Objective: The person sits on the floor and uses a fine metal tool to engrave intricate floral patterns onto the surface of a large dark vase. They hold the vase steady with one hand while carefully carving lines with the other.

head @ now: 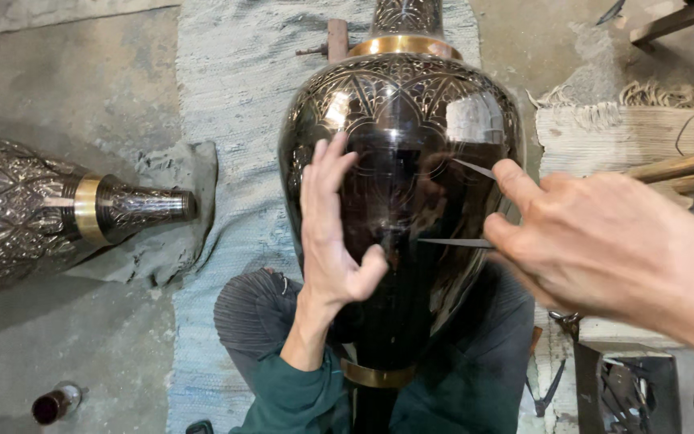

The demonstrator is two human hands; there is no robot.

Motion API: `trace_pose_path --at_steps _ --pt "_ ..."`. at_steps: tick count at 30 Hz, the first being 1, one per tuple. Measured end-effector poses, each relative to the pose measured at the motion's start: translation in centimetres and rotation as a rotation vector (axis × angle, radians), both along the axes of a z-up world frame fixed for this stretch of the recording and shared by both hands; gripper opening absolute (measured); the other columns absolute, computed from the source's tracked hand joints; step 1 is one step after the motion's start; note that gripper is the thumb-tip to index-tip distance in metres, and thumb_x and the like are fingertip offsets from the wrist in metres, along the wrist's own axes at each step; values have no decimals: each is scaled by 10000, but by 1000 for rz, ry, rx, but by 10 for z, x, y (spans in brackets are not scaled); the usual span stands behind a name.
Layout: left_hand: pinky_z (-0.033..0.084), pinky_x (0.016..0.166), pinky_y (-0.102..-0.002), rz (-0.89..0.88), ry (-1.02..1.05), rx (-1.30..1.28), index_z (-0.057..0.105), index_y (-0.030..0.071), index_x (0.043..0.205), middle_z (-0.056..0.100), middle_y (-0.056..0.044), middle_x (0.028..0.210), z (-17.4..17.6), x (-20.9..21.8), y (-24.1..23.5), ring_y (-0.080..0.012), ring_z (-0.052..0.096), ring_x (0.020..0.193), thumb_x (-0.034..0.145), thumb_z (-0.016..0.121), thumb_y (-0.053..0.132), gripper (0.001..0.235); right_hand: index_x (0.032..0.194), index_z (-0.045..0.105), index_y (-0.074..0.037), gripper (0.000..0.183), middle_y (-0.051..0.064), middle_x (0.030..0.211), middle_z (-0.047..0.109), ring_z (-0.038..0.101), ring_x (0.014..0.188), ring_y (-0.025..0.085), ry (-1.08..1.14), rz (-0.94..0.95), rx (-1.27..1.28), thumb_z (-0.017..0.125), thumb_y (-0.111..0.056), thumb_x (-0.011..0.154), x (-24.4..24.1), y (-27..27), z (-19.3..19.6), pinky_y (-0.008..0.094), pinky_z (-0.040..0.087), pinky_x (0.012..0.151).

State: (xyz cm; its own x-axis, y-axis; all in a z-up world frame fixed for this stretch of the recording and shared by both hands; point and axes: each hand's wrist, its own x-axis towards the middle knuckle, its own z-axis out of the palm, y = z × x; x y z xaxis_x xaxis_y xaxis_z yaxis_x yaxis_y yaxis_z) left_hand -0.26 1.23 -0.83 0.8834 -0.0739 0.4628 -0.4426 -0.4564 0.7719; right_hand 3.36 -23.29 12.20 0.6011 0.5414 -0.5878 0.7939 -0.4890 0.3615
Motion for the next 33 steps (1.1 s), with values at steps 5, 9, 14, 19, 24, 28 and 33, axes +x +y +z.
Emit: trace_pose_path --at_steps 5,9,14,19,24,28,33 --pt "134 1369 -600 83 9 26 405 12 1540 344 -243 1699 -16 -8 5 -446 256 1610 679 623 287 930 788 615 -51 663 229 1100 549 630 475 108 172 -271 -50 310 -587 1028 -5 37 18 262 527 411" --pt "129 1328 -653 100 11 50 416 16 1527 330 -243 1689 -12 -15 1 -474 259 1623 766 724 390 902 788 686 -169 574 40 1009 632 634 531 104 66 -306 -17 396 -633 961 -4 32 26 287 560 468" --pt "136 1278 -714 59 -21 128 494 90 1471 358 -216 1662 0 -10 -8 -473 280 1595 733 856 569 951 931 800 -159 465 110 1061 746 732 604 188 -270 -117 523 661 -583 800 -19 3 14 311 565 435" --pt "141 1272 -726 41 -38 134 558 141 1426 388 -179 1648 7 0 -22 -449 314 1581 681 904 592 937 1085 756 -33 635 130 1052 758 734 707 207 -397 -79 764 760 -568 743 -24 -24 -4 301 578 569" --pt "131 1256 -732 64 -30 149 608 143 1377 422 -177 1626 7 5 -29 -457 326 1565 671 914 573 881 1139 748 1 712 125 1008 768 717 643 188 -352 -167 776 803 -568 715 -20 -30 -15 300 566 535" --pt "141 1258 -730 70 -31 151 616 135 1352 422 -186 1620 6 5 -28 -465 338 1557 672 912 572 861 1130 747 1 719 116 998 757 697 600 192 -344 -205 801 827 -558 684 -19 -30 -16 305 560 534" --pt "139 1267 -727 72 -29 155 613 127 1361 426 -185 1620 5 4 -28 -462 342 1562 683 912 573 865 1115 761 -19 699 112 996 740 684 573 201 -352 -210 810 837 -553 668 -19 -29 -16 308 552 530"
